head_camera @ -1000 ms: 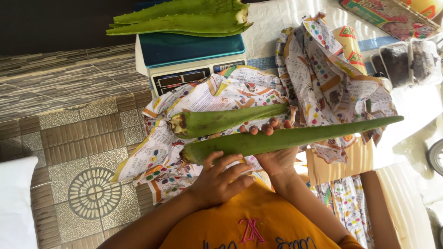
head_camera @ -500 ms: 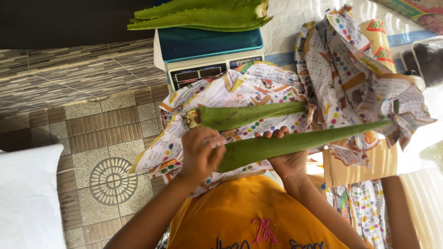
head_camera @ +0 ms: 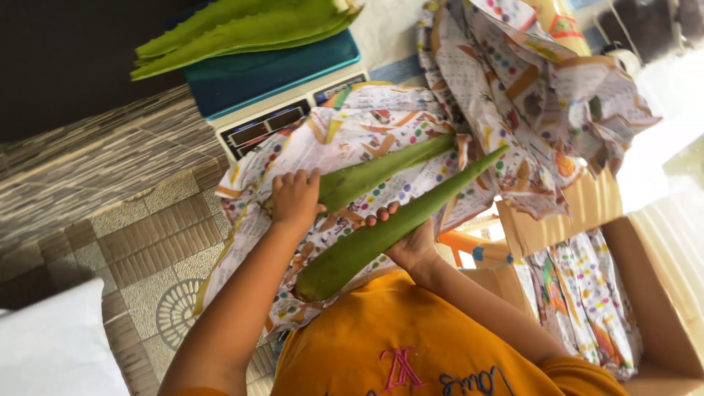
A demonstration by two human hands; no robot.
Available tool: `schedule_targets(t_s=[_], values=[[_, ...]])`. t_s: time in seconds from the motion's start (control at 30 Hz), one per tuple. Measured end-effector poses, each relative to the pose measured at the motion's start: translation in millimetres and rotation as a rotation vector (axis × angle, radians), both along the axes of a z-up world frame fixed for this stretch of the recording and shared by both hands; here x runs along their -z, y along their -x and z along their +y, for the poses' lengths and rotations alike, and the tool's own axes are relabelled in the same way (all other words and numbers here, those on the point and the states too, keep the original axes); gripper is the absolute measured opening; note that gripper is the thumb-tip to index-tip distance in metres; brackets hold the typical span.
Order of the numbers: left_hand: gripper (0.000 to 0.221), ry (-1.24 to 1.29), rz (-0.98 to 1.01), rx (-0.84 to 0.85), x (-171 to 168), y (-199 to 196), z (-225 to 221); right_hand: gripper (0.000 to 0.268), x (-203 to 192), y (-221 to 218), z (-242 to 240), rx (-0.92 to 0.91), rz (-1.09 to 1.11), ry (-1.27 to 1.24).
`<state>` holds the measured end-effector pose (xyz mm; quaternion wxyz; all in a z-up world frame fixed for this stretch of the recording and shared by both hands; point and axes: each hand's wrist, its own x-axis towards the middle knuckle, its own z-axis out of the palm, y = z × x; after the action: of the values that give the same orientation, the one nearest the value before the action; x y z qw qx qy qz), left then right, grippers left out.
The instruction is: Wrapping aloe vera leaves in newspaper and packing them into a cardboard box.
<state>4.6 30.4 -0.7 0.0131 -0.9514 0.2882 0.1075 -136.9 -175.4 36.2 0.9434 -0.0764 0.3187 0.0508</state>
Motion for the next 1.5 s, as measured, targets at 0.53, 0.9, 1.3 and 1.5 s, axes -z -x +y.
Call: schedule_targets(t_s=[0.53, 0.9, 1.3, 1.5], values=[[0.031, 0.146, -0.007, -0.066, 10.1, 19.5, 3.9, 0.059, -3.0, 1.5, -2.7, 0.006, -0.062, -0.024], [0.037, 0.043, 0.264, -0.035, 8.2, 25.7, -0.1, 0.057, 12.9, -11.0, 5.1, 0.161, 0.639, -0.091], [0.056, 0.289, 0.448, -0.189, -126.0, -17.7, 46.4, 0.070, 38.3, -12.4, -11.1, -0.036, 0.486, 0.006], [0.037, 0.681, 0.547, -0.262, -167.8, -0.6, 45.9, 0.032, 47.4, -6.8, -9.3, -0.041, 0.525, 0.125]])
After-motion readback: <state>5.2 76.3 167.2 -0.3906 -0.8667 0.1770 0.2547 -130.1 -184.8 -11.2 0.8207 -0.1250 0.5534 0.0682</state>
